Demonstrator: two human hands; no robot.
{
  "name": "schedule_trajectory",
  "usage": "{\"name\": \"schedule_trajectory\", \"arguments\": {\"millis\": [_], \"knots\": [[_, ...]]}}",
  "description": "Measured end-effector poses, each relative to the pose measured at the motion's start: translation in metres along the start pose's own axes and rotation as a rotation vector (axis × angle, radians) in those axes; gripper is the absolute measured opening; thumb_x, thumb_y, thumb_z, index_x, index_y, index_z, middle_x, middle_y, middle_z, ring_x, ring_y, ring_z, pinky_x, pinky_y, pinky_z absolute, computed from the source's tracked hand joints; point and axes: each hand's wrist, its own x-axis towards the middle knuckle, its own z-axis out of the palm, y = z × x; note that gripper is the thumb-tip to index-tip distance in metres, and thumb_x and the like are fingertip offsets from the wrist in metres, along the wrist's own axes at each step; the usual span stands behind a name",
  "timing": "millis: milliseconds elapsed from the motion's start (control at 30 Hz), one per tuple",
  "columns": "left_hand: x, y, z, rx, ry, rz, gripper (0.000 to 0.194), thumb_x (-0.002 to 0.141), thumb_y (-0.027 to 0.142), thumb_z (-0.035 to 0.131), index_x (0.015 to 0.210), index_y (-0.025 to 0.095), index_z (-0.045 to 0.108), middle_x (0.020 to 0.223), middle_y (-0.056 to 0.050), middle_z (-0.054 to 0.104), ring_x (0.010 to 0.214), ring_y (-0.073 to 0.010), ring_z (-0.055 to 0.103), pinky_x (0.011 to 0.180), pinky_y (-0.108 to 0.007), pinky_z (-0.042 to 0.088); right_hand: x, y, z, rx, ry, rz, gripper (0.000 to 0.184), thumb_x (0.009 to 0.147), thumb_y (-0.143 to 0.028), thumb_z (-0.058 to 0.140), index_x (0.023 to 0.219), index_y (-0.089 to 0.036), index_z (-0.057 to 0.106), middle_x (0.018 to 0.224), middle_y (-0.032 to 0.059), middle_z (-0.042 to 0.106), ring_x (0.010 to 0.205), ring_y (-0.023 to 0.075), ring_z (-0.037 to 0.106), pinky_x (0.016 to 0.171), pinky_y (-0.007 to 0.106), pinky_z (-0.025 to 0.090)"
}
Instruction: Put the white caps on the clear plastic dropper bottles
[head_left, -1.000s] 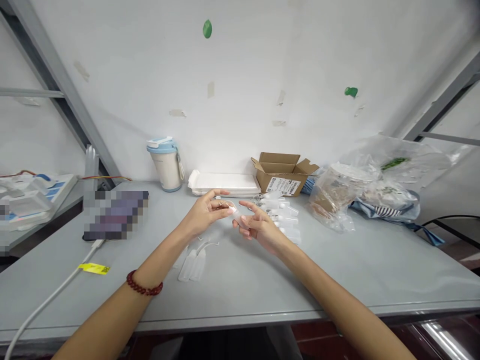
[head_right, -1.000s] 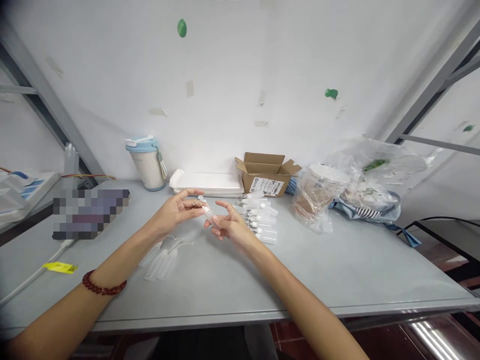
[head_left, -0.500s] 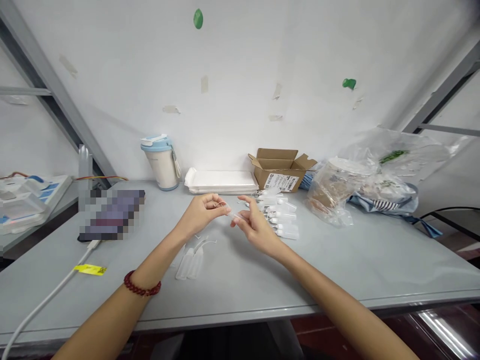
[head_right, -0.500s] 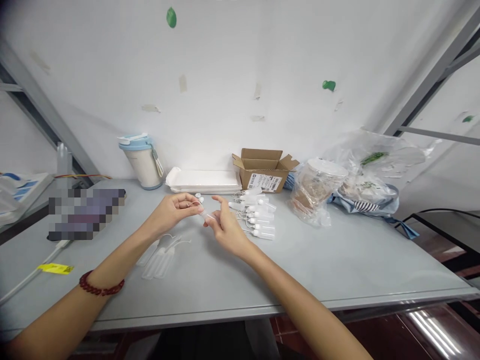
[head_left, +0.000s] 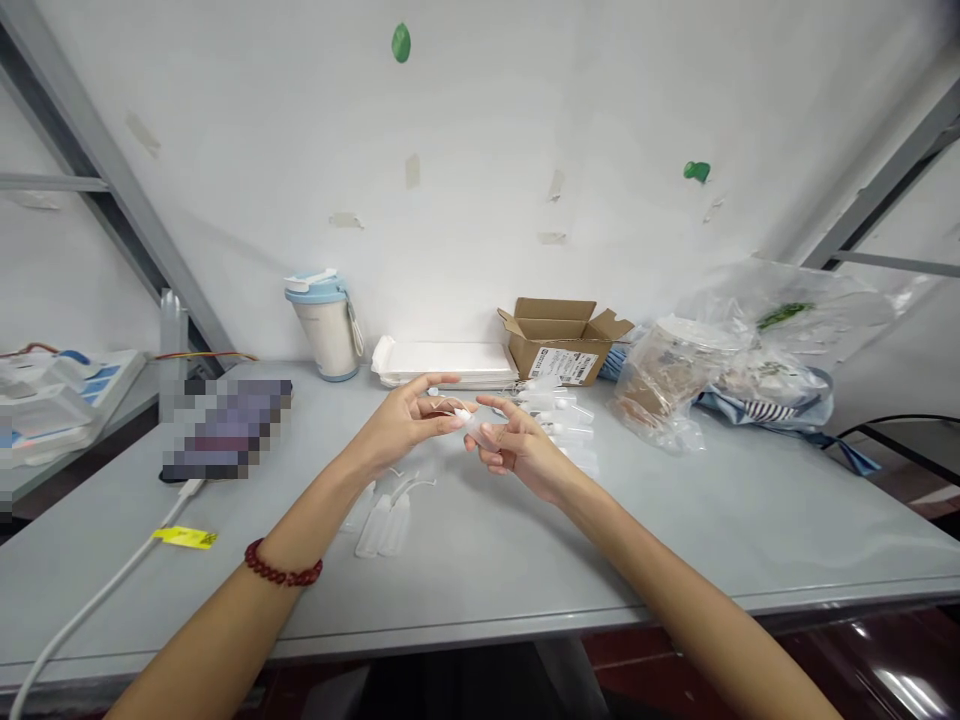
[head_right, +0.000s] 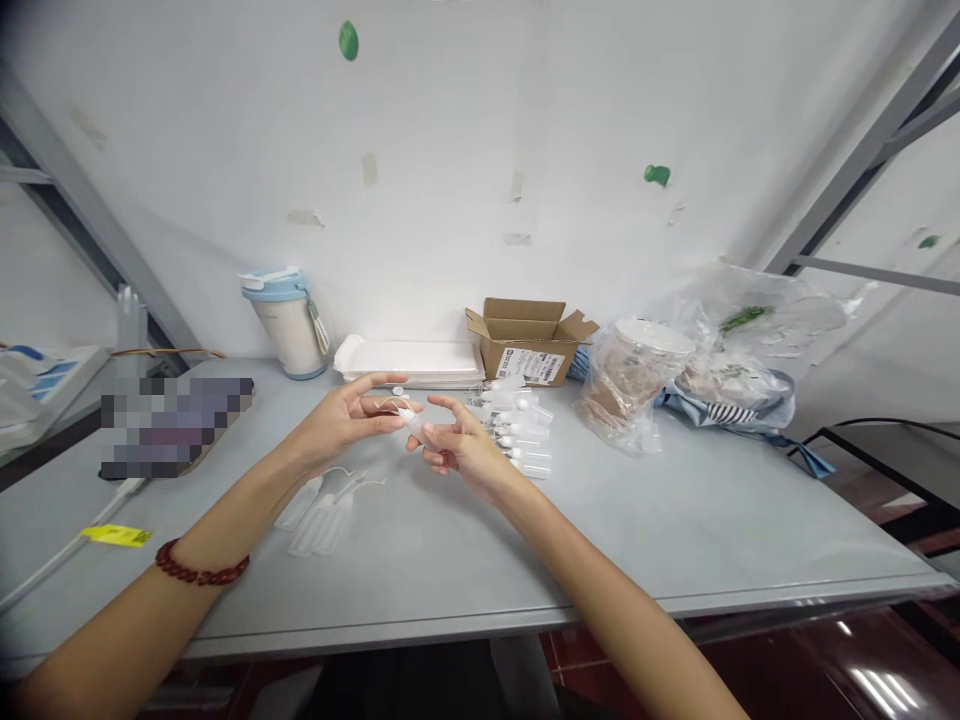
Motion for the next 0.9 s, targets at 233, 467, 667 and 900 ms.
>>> {"name": "schedule_trajectory", "arguments": {"millis": [233, 467, 667, 900], "knots": [[0.0025, -0.0028, 0.0046, 0.116, 0.131, 0.047, 0.048, 0.069, 0.035, 0.070, 0.110, 0.019, 0.049, 0.086, -0.002, 0.067, 0.086, -0.0182, 0.061, 0.085, -0.036, 0.043, 0.0006, -0.0002, -0.0004, 0.009, 0.021, -0.002, 0.053, 0.075, -0.034, 0.069, 0.116, -0.023, 0.038, 0.073, 0.0016, 0.063, 0.049, 0.0076, 0.036, 0.050, 0.025, 0.023], [0.0014, -0.0004, 0.0066, 0.108, 0.071, 0.044, 0.048, 0.072, 0.039, 0.066, 0.114, 0.021, 0.051, 0.091, -0.003, 0.066, 0.089, -0.0182, 0.060, 0.086, -0.035, 0.043, 0.0013, -0.0002, -0.0015, -0.002, 0.006, -0.020, 0.050, 0.075, -0.034, 0.068, 0.115, -0.023, 0.040, 0.073, 0.0009, 0.062, 0.050, 0.0078, 0.036, 0.050, 0.025, 0.024], [0.0037, -0.0062, 0.0076, 0.211, 0.091, 0.070, 0.029, 0.073, 0.045, 0.064, 0.080, 0.017, 0.063, 0.071, -0.001, 0.060, 0.069, -0.0155, 0.055, 0.071, -0.031, 0.045, 0.0015, 0.0006, -0.0025, 0.051, 0.009, 0.061, 0.051, 0.075, -0.033, 0.069, 0.116, -0.024, 0.040, 0.071, 0.0006, 0.061, 0.047, 0.0073, 0.034, 0.048, 0.024, 0.021], [0.0021, -0.0045, 0.0025, 0.160, 0.003, 0.120, 0.024, 0.074, 0.039, 0.066, 0.089, 0.020, 0.066, 0.092, -0.003, 0.065, 0.086, -0.0171, 0.058, 0.079, -0.030, 0.044, 0.0004, -0.0046, -0.0030, 0.140, -0.013, 0.112, 0.047, 0.075, -0.031, 0.067, 0.114, -0.021, 0.043, 0.071, 0.0020, 0.061, 0.044, 0.0047, 0.029, 0.045, 0.022, 0.017]]}}
